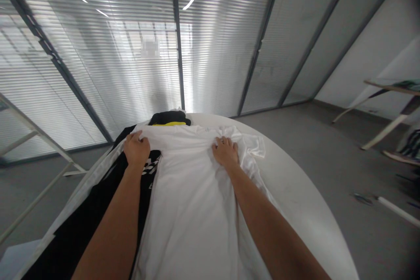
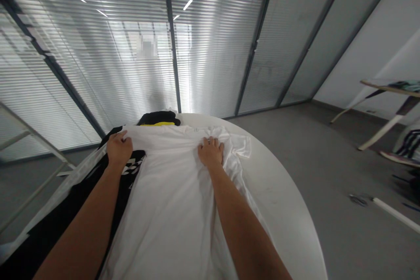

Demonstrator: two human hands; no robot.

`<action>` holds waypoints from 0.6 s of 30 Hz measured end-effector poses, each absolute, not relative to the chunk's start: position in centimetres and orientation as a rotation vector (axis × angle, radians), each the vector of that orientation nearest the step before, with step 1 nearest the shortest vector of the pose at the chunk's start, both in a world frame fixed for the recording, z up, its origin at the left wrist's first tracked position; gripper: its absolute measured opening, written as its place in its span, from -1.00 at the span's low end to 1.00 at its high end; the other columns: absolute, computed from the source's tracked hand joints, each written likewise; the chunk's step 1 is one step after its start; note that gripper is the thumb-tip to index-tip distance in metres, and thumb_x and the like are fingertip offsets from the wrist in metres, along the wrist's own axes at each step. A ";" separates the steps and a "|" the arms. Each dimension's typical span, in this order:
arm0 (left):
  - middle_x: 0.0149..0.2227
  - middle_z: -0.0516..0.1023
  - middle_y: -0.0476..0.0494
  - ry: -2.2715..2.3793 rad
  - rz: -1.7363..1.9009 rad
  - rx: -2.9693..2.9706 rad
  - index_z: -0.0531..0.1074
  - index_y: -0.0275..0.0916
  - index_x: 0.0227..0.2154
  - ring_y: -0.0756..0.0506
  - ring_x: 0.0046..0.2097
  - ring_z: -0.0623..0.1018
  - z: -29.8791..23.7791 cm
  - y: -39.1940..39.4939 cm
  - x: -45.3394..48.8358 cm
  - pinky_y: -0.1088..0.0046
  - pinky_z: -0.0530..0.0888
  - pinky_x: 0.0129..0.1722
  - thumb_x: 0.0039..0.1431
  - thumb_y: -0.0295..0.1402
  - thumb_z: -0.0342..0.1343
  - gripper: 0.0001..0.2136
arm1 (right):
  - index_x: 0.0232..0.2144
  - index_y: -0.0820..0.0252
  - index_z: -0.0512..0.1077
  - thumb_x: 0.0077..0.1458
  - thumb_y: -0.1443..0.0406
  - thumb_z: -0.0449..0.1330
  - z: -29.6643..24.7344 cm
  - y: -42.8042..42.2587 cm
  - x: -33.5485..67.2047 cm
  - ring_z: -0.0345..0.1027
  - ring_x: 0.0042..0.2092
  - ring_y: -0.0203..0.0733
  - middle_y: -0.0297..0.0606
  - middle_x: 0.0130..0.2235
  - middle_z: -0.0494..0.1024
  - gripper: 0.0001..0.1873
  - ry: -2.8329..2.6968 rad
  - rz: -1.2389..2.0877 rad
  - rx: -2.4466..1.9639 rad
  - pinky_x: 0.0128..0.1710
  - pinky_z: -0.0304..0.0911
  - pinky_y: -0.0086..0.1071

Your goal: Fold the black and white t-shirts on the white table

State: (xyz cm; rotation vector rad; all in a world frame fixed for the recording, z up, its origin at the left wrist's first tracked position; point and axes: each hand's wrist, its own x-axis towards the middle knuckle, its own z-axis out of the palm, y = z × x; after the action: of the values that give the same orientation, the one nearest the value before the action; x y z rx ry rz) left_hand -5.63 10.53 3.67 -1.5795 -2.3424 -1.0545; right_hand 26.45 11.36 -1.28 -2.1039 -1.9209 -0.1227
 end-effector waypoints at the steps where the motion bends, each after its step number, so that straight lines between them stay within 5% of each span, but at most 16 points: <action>1: 0.07 0.43 -0.28 -2.369 -1.049 -1.551 0.41 -0.24 0.08 -0.24 0.11 0.38 3.7 10.5 -5.5 0.14 0.28 0.15 0.19 -0.32 -0.09 -0.58 | 0.20 0.08 0.24 0.26 0.12 -0.12 -1.3 11.4 26.5 -0.04 0.26 0.04 -0.14 0.26 0.21 -0.49 -1.921 -0.124 -2.103 0.20 -0.21 -0.01; 5: 0.12 0.38 -0.31 -2.622 -0.880 -1.530 0.33 -0.07 0.16 -0.41 0.15 0.32 3.0 10.2 -4.9 -0.15 0.24 0.08 0.18 -0.18 -0.05 -0.53 | 0.20 0.09 0.24 0.26 0.13 -0.12 -1.4 11.3 26.5 -0.04 0.26 0.04 -0.13 0.26 0.21 -0.49 -1.921 -0.147 -2.097 0.20 -0.21 -0.01; 9: 0.21 0.28 -0.26 -2.590 -0.804 -1.687 0.31 0.04 0.17 -0.42 0.21 0.24 2.2 10.2 -4.7 -0.17 0.16 0.12 0.20 -0.17 -0.06 -0.54 | 0.20 0.10 0.23 0.26 0.13 -0.13 -1.2 11.2 26.4 -0.05 0.26 0.05 -0.11 0.26 0.20 -0.48 -1.935 -0.154 -2.109 0.20 -0.21 -0.02; 18: 0.31 0.17 -0.26 -2.522 -0.906 -1.699 0.30 -0.30 0.18 -0.36 0.27 0.19 2.8 10.4 -4.0 -0.04 0.16 0.21 0.17 -0.26 -0.04 -0.50 | 0.21 0.11 0.23 0.27 0.13 -0.13 -0.8 11.2 26.1 -0.06 0.26 0.06 -0.09 0.27 0.19 -0.48 -1.944 -0.121 -2.118 0.20 -0.21 -0.01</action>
State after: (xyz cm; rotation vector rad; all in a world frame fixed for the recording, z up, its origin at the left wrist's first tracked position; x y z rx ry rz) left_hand -4.01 10.41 2.76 -1.6991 -2.5216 -0.9058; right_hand 26.15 11.19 -0.84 -2.1182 -1.9440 -0.1206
